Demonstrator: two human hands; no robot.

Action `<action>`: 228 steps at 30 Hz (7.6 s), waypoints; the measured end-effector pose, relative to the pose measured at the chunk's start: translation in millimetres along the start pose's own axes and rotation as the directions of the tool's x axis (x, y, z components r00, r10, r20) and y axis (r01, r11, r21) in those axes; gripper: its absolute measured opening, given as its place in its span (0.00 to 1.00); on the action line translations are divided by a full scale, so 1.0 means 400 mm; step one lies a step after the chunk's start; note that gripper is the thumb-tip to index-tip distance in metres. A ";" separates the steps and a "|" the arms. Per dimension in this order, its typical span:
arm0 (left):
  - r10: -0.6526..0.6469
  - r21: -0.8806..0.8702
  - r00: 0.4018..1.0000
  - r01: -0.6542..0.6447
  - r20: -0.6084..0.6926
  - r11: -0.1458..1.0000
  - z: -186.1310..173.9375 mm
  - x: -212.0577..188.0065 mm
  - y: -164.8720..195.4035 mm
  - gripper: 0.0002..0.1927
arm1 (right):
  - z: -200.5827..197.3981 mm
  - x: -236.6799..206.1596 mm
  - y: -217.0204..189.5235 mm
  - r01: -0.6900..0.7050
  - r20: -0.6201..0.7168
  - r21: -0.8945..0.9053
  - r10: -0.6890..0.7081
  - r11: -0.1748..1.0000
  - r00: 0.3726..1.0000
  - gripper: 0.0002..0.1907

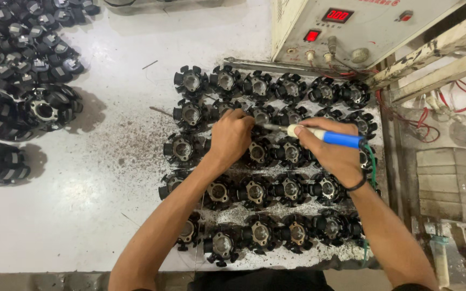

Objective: The person arranges black plastic impeller rotors into a grid on a workbench, then uses a heated soldering-iron-style tool to press into the center hub of each rotor one at a time, working through the rows and occasionally repositioning parts.

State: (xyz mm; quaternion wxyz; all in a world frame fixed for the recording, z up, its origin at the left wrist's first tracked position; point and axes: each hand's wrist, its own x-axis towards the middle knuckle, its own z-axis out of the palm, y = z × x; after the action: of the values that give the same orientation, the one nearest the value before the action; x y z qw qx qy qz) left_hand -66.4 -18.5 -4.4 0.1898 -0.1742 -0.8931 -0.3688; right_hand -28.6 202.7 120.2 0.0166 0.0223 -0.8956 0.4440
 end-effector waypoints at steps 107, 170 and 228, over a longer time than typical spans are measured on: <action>-0.008 -0.042 1.000 0.008 0.005 0.999 -0.358 -0.461 0.281 0.20 | -0.020 -0.634 0.057 0.166 -0.106 0.031 -0.162 0.986 0.981 0.14; -0.144 -0.227 0.983 0.168 0.117 0.959 -0.366 -0.657 0.230 0.23 | 0.090 -0.572 -0.184 0.444 0.306 -0.021 -0.417 0.896 0.856 0.13; -0.178 -0.069 0.982 0.181 0.058 0.981 -0.320 -0.441 0.119 0.16 | 0.091 -0.405 0.006 0.248 0.128 0.143 -0.266 0.958 0.955 0.15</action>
State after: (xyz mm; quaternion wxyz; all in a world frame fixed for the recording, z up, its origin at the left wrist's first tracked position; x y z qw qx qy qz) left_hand 135.0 -109.8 25.1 0.1262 -0.1092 -0.8954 -0.4127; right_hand 132.7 179.3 88.2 0.0071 0.1723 -0.8541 0.4907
